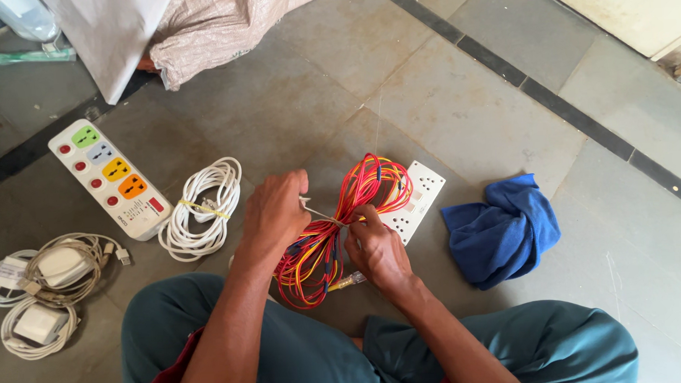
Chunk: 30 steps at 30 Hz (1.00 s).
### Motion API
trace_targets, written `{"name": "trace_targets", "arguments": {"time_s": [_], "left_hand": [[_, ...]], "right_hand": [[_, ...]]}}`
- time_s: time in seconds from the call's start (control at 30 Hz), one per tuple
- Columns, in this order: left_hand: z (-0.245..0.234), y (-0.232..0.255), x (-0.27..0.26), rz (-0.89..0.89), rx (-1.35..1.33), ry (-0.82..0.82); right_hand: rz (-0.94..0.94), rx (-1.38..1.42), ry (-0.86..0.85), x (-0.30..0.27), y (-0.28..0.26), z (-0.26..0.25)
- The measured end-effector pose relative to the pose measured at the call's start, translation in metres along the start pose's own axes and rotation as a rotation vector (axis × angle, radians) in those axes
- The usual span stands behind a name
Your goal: The person sits on the floor and handles a bundle of multicolored wires and a white electrical socket. They wipe the socket with a blue cloth, then use a screwdriver to tighten screws on the back of the socket. The person also ties the wire bundle with a string.
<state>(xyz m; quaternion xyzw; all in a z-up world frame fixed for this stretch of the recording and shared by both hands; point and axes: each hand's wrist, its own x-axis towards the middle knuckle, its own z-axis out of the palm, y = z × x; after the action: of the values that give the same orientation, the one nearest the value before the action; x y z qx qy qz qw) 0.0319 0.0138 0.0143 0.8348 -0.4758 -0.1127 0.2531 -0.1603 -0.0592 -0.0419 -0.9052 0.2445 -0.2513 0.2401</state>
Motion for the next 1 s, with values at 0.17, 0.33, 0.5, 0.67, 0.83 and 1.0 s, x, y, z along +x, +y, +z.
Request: {"name": "trace_targets", "arguments": {"time_s": [0.17, 0.33, 0.5, 0.67, 0.83, 1.0], "left_hand": [[0.019, -0.001, -0.001, 0.252, 0.168, -0.055], [0.076, 0.006, 0.003, 0.147, 0.173, -0.384], [0.063, 0.004, 0.02, 0.032, 0.174, -0.113], [0.035, -0.006, 0.025, -0.018, 0.2, 0.197], [0.04, -0.026, 0.036, -0.139, 0.204, 0.281], [0.037, -0.027, 0.04, -0.29, -0.109, 0.278]], "right_hand": [[0.039, 0.337, 0.116, 0.0, -0.005, -0.037], [0.379, 0.38, 0.314, 0.007, 0.009, -0.096], [0.57, 0.342, 0.275, -0.004, 0.062, -0.095], [0.582, -0.029, 0.131, -0.013, 0.087, -0.074], [0.613, -0.185, 0.057, -0.011, 0.062, -0.069], [0.268, -0.644, -0.081, -0.002, 0.059, -0.07]]}}
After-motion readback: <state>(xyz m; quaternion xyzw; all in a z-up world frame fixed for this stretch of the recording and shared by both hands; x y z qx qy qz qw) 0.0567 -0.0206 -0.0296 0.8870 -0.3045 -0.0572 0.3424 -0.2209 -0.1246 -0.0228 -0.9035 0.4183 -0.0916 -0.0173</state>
